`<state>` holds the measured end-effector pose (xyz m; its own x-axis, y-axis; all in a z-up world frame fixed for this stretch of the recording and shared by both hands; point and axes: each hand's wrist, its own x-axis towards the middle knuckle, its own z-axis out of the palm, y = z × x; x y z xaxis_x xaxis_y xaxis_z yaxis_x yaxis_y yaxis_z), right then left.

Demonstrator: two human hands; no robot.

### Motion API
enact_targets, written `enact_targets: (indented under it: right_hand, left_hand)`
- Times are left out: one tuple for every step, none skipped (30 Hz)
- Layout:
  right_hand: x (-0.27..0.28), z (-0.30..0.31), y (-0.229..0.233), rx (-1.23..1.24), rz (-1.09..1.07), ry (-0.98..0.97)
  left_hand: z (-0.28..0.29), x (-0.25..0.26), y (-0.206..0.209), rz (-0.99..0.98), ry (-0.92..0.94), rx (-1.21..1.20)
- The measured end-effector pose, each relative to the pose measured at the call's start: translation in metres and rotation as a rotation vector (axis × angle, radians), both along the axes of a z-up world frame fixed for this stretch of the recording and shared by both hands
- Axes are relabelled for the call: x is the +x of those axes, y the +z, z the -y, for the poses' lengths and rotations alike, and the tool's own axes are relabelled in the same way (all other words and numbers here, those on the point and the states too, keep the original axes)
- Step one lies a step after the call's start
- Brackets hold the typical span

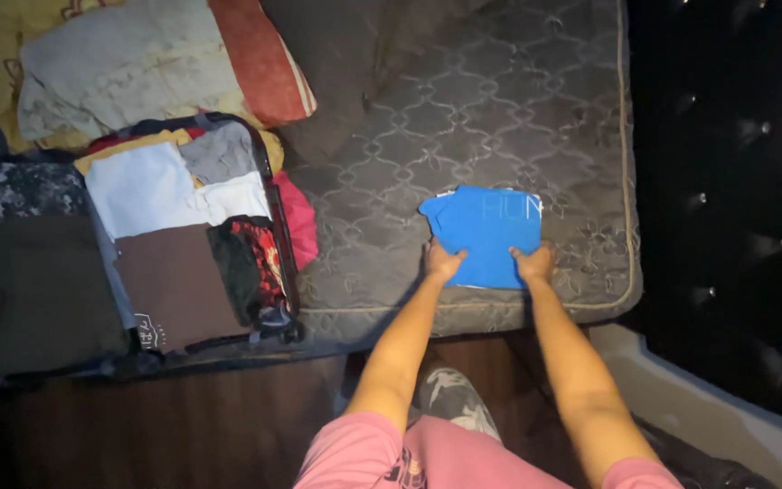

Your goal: Packing several items of clothing into a suitcase placed on a bed.

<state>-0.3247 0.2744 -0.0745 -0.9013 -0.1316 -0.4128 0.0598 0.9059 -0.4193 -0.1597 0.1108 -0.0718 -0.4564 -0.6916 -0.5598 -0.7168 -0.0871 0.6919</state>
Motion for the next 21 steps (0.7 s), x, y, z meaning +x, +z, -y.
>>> enact_targets:
  right_hand:
    - [0.004,-0.005,-0.002,-0.007,0.004,-0.003]
    - [0.009,-0.01,-0.002,0.058,-0.129,0.062]
    - [0.007,-0.007,-0.003,0.115,-0.273,0.127]
    - [0.01,0.004,0.016,0.1,-0.28,0.122]
    - [0.017,0.008,0.037,0.098,-0.32,0.149]
    - [0.026,0.013,0.056,0.097,-0.36,0.175]
    - [0.026,0.002,0.038,0.1,-0.357,0.181]
    - [0.027,-0.009,0.019,0.098,-0.326,0.173]
    - [0.025,-0.014,0.0,0.093,-0.299,0.165]
    - [0.022,-0.011,0.005,0.091,-0.302,0.171]
    - [0.026,-0.01,0.01,0.127,-0.257,0.139]
    - [0.03,-0.009,0.015,0.164,-0.212,0.107]
    - [0.035,-0.007,0.026,0.162,-0.211,0.113]
    - [0.04,-0.004,0.036,0.163,-0.261,0.139]
    - [0.041,0.003,0.047,0.162,-0.318,0.169]
    - [0.039,-0.001,0.031,0.156,-0.322,0.179]
    - [0.035,-0.002,0.014,-0.006,-0.32,0.152]
    - [0.032,-0.003,-0.003,-0.169,-0.312,0.125]
    - [0.029,-0.001,-0.007,-0.175,-0.316,0.143]
    - [0.027,0.001,-0.011,-0.378,-0.121,-0.073]
    - [0.025,0.005,-0.016,-0.574,0.084,-0.287]
  left_hand:
    - [-0.005,0.0,0.006,0.004,-0.003,-0.007]
    - [-0.009,0.002,0.013,0.087,-0.046,-0.063]
    - [-0.007,-0.003,0.019,0.16,-0.085,-0.128]
    - [-0.004,-0.008,0.021,0.154,-0.086,-0.144]
    - [-0.008,-0.009,0.023,0.179,-0.126,-0.199]
    - [-0.012,-0.008,0.024,0.205,-0.166,-0.253]
    - [-0.018,-0.005,0.029,0.208,-0.161,-0.248]
    - [-0.023,-0.002,0.034,0.223,-0.187,-0.237]
    - [-0.024,-0.002,0.039,0.235,-0.211,-0.232]
    - [-0.024,-0.005,0.041,0.234,-0.204,-0.232]
    - [-0.026,-0.002,0.043,0.248,-0.225,-0.21]
    - [-0.028,0.002,0.045,0.261,-0.246,-0.189]
    - [-0.03,0.006,0.05,0.264,-0.239,-0.189]
    - [-0.03,0.011,0.056,0.276,-0.258,-0.186]
    - [-0.028,0.013,0.062,0.284,-0.271,-0.185]
    - [-0.028,0.018,0.061,0.282,-0.26,-0.188]
    - [-0.027,0.022,0.06,0.237,-0.235,-0.197]
    - [-0.027,0.027,0.059,0.193,-0.211,-0.208]
    - [-0.034,0.024,0.035,0.191,-0.192,-0.21]
    - [-0.04,0.021,0.01,0.096,-0.022,-0.184]
    - [-0.043,0.018,-0.016,-0.001,0.148,-0.16]
